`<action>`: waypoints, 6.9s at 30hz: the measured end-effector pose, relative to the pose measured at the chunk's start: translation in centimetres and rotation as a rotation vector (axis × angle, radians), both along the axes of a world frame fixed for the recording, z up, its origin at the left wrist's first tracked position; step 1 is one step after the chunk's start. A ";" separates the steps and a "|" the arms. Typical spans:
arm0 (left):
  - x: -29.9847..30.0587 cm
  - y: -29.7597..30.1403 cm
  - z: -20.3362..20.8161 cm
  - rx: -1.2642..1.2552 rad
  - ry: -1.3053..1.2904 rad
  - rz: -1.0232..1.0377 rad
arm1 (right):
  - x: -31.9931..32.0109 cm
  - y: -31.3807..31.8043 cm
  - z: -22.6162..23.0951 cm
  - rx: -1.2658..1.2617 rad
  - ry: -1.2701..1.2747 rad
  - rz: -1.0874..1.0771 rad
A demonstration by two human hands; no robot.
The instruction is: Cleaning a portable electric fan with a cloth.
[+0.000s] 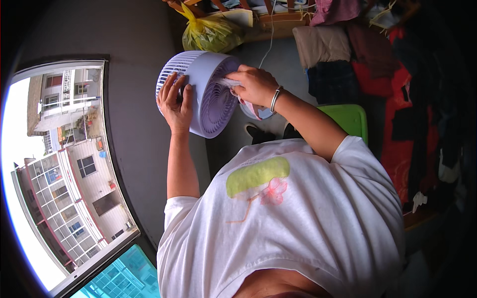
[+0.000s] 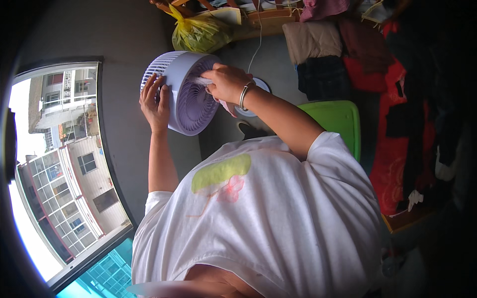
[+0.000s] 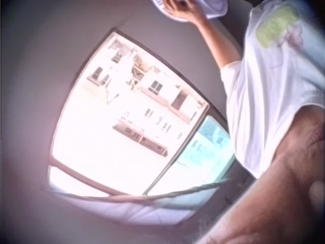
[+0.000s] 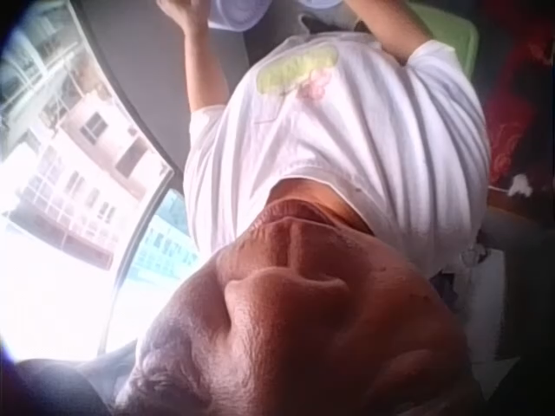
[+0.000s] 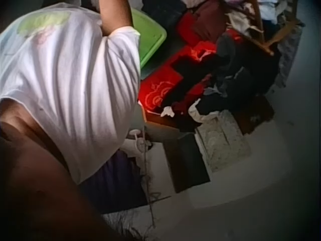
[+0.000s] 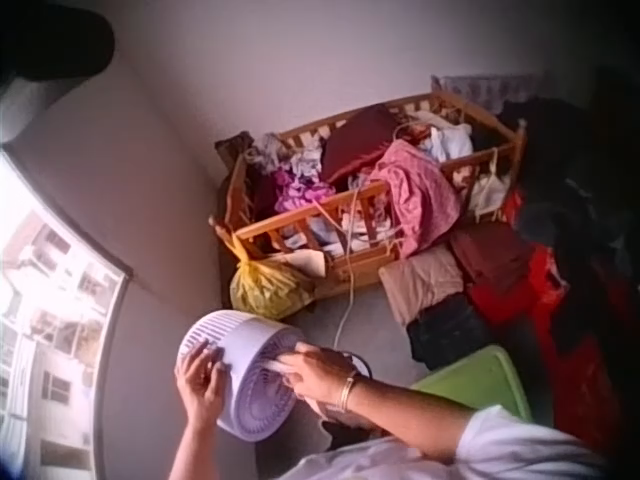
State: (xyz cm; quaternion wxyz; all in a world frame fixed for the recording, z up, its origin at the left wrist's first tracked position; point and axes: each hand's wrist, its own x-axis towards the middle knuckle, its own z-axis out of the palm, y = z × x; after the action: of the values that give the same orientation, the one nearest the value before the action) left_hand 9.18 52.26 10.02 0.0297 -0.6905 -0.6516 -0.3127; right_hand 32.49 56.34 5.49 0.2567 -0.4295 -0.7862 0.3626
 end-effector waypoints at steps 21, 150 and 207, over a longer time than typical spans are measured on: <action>-0.2 0.2 -0.5 0.003 -0.028 0.010 | 2.4 0.8 -3.8 0.037 0.089 -0.045; -3.8 3.6 -0.8 -0.013 0.083 -0.202 | -7.4 -13.0 -10.5 -0.408 0.352 -0.156; -3.3 2.2 -0.6 -0.007 0.062 -0.137 | -3.8 -5.5 -6.4 -0.533 0.207 0.329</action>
State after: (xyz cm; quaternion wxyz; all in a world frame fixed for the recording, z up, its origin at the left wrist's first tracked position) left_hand 5.89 54.44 9.42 0.0260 -0.7430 -0.6026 -0.2901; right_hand 28.70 50.88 -0.91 0.1520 -0.3098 -0.6922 0.6339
